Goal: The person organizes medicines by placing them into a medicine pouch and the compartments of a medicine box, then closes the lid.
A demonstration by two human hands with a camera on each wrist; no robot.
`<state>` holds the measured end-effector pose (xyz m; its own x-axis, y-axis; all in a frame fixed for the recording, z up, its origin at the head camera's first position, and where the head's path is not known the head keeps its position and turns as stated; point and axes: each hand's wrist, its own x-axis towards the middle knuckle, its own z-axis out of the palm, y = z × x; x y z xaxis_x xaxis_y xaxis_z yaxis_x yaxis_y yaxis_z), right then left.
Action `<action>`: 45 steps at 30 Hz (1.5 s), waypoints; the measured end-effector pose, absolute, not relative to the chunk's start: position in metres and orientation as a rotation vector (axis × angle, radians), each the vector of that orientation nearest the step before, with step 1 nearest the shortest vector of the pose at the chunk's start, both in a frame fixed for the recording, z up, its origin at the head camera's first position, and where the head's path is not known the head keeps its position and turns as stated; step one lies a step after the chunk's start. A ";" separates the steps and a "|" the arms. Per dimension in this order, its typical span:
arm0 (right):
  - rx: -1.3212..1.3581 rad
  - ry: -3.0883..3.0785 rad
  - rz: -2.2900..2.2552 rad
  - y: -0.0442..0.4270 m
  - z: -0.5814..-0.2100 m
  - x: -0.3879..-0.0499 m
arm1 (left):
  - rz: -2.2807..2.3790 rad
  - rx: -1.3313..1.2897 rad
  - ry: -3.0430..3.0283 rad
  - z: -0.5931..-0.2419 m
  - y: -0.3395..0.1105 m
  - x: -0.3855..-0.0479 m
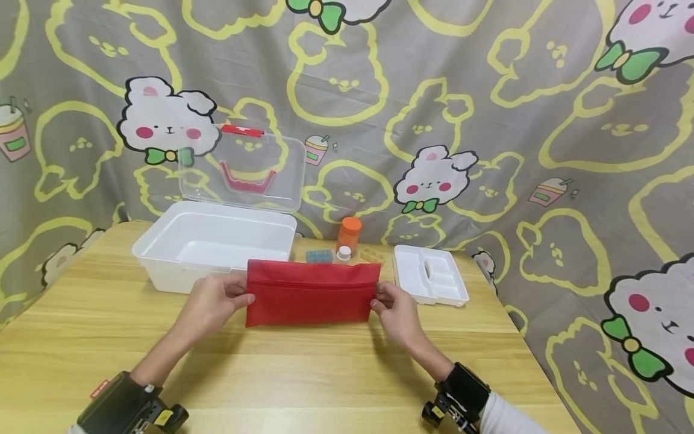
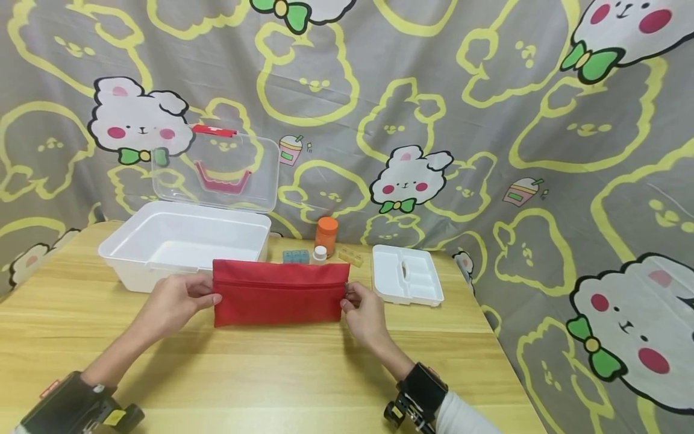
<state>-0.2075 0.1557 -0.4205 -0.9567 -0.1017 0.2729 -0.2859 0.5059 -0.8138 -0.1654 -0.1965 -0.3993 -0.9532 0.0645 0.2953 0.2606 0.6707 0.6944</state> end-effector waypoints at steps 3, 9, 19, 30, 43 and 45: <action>0.328 -2.553 1.440 0.155 -0.419 -0.207 | -1.143 -0.261 -2.651 -0.395 -0.198 -0.165; 0.322 -2.533 1.493 0.150 -0.407 -0.207 | -1.171 -0.214 -2.677 -0.379 -0.202 -0.166; 0.329 -2.511 1.444 0.138 -0.371 -0.216 | -1.178 -0.081 -2.700 -0.334 -0.214 -0.175; 0.421 -2.423 1.418 0.113 -0.328 -0.242 | -1.167 0.037 -2.670 -0.279 -0.231 -0.205; 0.557 -2.252 1.272 0.074 -0.301 -0.275 | -1.109 0.116 -2.569 -0.240 -0.257 -0.239; 0.572 -2.222 1.262 0.068 -0.299 -0.279 | -1.101 0.139 -2.559 -0.236 -0.261 -0.244</action>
